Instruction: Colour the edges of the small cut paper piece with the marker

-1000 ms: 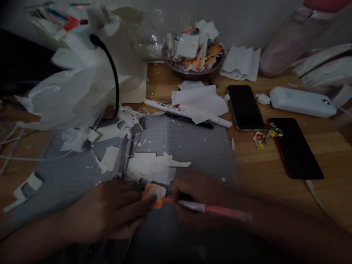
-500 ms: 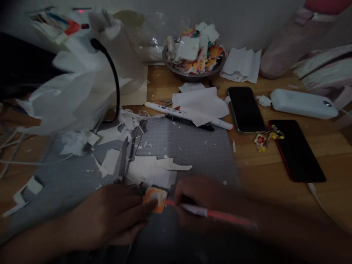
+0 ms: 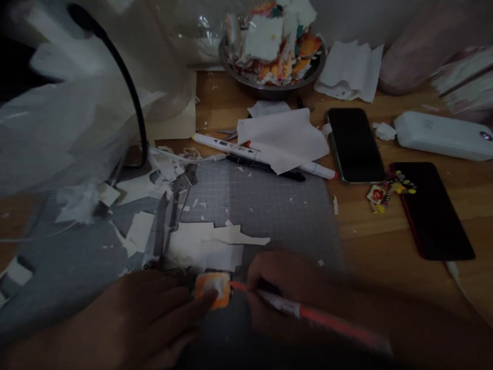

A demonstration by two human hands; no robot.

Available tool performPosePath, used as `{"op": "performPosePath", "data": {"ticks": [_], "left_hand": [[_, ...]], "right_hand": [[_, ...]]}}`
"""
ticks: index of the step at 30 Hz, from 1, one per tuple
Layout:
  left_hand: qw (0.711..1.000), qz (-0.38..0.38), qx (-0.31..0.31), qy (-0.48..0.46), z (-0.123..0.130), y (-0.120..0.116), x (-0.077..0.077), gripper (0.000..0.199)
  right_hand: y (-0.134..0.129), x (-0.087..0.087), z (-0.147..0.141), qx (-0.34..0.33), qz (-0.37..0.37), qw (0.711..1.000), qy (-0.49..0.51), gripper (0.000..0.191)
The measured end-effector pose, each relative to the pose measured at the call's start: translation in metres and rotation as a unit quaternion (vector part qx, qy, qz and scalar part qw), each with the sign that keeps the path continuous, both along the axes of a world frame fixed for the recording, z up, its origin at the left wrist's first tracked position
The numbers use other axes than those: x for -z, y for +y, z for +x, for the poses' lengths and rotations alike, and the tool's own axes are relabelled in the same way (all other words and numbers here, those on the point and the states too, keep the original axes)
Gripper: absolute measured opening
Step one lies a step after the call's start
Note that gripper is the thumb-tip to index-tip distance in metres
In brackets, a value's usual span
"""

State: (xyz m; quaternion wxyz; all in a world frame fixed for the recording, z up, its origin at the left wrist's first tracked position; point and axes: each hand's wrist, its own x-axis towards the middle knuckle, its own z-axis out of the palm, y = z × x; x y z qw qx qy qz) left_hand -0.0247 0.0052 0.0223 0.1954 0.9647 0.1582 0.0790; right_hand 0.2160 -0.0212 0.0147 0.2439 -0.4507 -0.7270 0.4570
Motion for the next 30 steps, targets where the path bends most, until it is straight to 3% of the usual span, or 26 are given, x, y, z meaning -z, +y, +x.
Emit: {"op": "performPosePath", "data": {"ticks": [4, 8, 12, 16, 21, 26, 30], "left_hand": [[1.000, -0.006, 0.004, -0.002, 0.0006, 0.0011, -0.0004, 0.027], [1.000, -0.003, 0.003, -0.005, -0.0003, 0.0015, 0.0020, 0.026], [1.000, -0.007, 0.006, 0.002, -0.0020, 0.0008, 0.0034, 0.026], [1.000, -0.006, 0.010, 0.005, -0.0022, 0.0008, 0.0018, 0.026], [1.000, 0.000, 0.011, 0.005, -0.0016, 0.0002, 0.0018, 0.027], [1.000, 0.001, 0.011, 0.012, -0.0017, 0.0001, 0.0020, 0.027], [1.000, 0.008, 0.006, 0.008, -0.0012, 0.0005, 0.0011, 0.026]], "right_hand": [[-0.0031, 0.0063, 0.0040, -0.030, 0.001, 0.999, 0.019, 0.011], [-0.0033, 0.0079, 0.0037, 0.013, 0.011, 1.000, 0.015, 0.012], [-0.0009, 0.0071, 0.0009, -0.025, 0.023, 0.999, 0.007, 0.010], [0.0008, 0.0103, 0.0002, 0.006, 0.030, 1.000, 0.002, 0.008], [0.0038, 0.0064, -0.0001, -0.037, 0.041, 0.998, -0.005, 0.010], [0.0038, 0.0022, -0.0015, -0.020, 0.030, 0.999, 0.010, 0.013], [0.0023, 0.0061, -0.0005, -0.042, 0.025, 0.999, -0.004, 0.013]]}}
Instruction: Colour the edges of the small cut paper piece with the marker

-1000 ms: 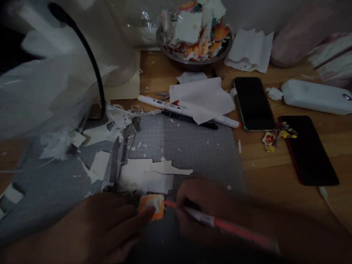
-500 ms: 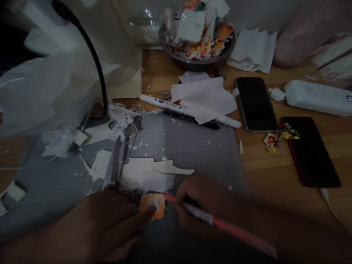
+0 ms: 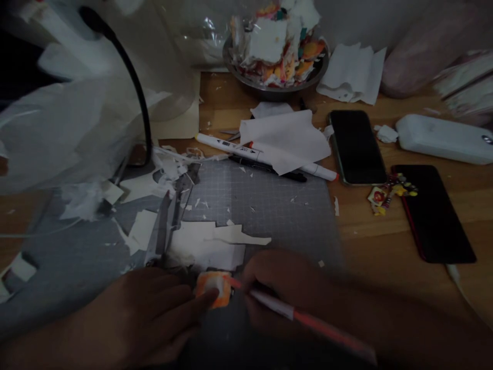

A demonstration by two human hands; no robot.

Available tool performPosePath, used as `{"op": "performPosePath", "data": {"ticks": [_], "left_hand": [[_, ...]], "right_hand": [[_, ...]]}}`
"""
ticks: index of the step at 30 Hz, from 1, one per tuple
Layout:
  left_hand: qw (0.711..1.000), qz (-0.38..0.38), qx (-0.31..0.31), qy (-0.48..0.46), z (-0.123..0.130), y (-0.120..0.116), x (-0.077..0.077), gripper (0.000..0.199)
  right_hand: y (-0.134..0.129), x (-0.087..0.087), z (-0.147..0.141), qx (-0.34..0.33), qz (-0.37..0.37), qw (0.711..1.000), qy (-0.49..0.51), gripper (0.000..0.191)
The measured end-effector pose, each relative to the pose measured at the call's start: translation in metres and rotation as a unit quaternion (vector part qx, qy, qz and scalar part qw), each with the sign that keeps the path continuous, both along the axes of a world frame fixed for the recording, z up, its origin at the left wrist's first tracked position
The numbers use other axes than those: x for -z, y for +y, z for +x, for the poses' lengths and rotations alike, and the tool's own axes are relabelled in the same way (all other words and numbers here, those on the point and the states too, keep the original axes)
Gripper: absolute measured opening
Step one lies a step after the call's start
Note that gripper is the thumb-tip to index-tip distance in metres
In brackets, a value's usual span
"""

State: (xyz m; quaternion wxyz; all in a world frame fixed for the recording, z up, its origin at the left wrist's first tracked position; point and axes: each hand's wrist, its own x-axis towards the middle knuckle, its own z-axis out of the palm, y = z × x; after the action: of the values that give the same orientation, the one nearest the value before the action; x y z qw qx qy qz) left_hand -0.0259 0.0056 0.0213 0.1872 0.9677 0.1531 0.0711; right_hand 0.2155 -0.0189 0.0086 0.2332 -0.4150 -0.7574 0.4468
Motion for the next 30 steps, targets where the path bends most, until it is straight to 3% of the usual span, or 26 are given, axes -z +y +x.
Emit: {"op": "performPosePath", "data": {"ticks": [12, 17, 21, 27, 30], "left_hand": [[1.000, -0.004, 0.002, 0.009, 0.0001, -0.0002, -0.0016, 0.026], [1.000, 0.004, 0.008, 0.021, -0.0001, -0.0002, -0.0012, 0.026], [1.000, 0.002, 0.005, 0.012, 0.0006, 0.0001, -0.0009, 0.026], [1.000, 0.006, 0.006, 0.025, 0.0002, 0.0006, -0.0019, 0.026], [1.000, 0.005, 0.005, 0.015, 0.0005, 0.0006, -0.0019, 0.025]], "right_hand": [[0.0024, -0.0026, 0.0004, 0.008, -0.018, 1.000, -0.011, 0.012], [0.0015, 0.0020, 0.0001, -0.022, -0.010, 1.000, -0.002, 0.014], [-0.0015, 0.0054, 0.0011, 0.021, -0.002, 1.000, -0.002, 0.016], [-0.0023, 0.0072, 0.0031, -0.024, -0.006, 0.999, 0.021, 0.018], [-0.0055, 0.0071, 0.0034, 0.019, -0.021, 1.000, 0.014, 0.019]]}}
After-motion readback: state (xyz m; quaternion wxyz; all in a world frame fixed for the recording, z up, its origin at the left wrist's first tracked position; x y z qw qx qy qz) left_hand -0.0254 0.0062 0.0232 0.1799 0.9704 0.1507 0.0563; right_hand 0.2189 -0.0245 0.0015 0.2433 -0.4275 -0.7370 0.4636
